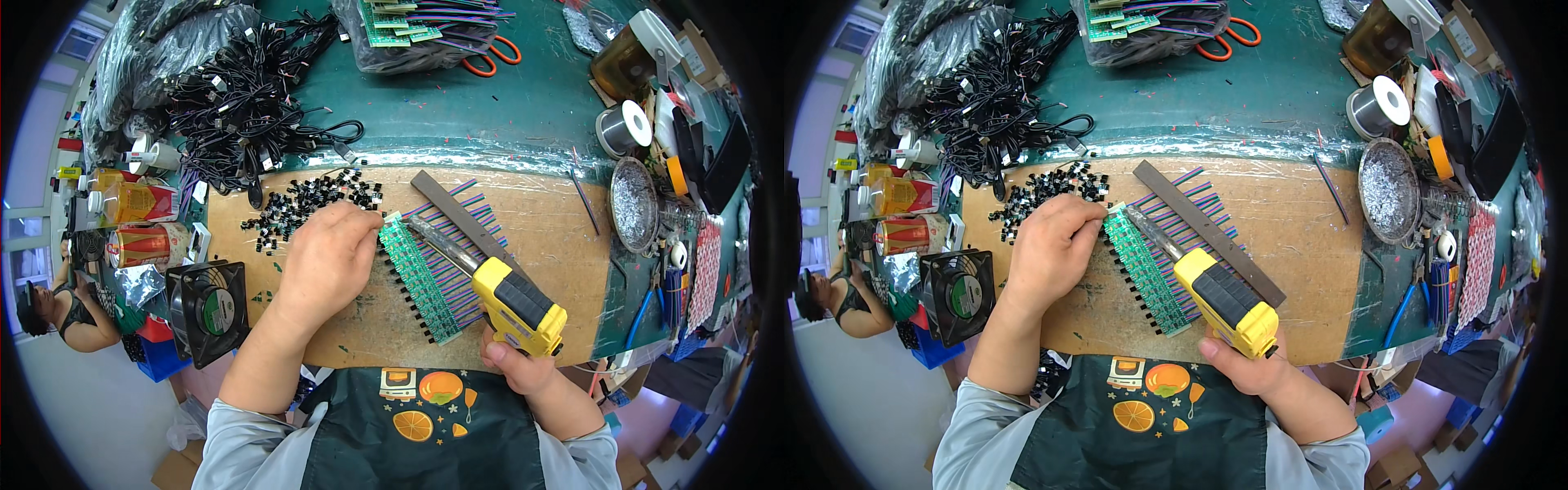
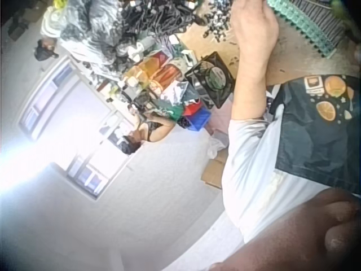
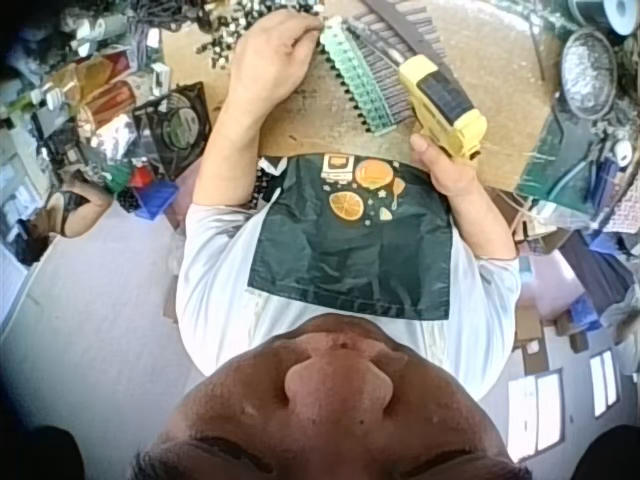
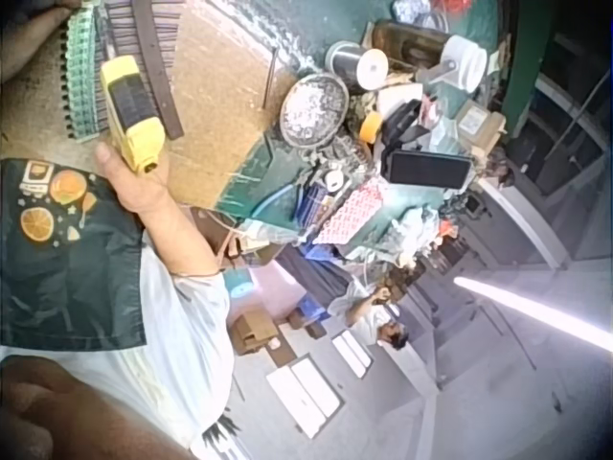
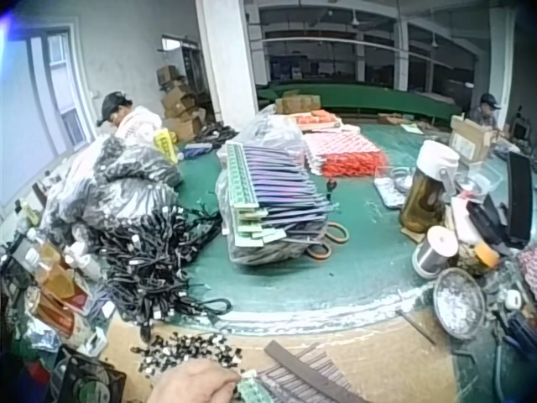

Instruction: The person solders electronic components onto a circuit board with a soldering iron.

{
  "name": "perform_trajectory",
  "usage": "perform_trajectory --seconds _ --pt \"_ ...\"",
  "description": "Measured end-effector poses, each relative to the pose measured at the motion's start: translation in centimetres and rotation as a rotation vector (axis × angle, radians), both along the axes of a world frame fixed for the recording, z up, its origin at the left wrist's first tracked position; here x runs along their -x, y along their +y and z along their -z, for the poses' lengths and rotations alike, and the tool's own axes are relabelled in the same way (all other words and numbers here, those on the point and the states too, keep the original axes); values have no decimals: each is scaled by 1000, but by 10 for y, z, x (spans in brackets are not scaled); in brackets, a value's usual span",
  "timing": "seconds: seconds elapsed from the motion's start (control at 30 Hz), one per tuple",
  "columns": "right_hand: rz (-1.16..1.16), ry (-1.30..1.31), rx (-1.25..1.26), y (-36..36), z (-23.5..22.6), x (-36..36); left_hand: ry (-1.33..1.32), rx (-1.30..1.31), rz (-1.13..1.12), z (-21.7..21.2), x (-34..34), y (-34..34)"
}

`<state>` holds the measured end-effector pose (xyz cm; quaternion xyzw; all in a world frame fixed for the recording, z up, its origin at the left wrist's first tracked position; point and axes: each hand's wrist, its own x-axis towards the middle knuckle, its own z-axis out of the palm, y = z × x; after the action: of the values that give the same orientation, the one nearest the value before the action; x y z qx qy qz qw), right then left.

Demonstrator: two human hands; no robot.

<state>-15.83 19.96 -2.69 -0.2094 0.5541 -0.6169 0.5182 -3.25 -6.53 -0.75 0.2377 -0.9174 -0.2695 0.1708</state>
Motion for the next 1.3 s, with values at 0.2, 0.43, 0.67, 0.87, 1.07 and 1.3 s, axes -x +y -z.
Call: perform_trajectory --seconds 0.2,0.43,0.67,0.87,1.07,1.3 --pt "1 33 -5 0 1 -1 -25 147 67 0 -1 2" --pt "0 61 28 -8 -1 1 3 263 109 2 -2 2" --pt "-2 71 53 -8 2 0 2 291 150 3 -3 1" --pt "1 72 69 -9 4 0 -7 305 166 3 -4 0" --pt "8 61 22 -11 0 0 -3 311 178 3 -4 0" --pt "-4 85 -11 -16 -3 0 -3 299 171 6 -5 -1"
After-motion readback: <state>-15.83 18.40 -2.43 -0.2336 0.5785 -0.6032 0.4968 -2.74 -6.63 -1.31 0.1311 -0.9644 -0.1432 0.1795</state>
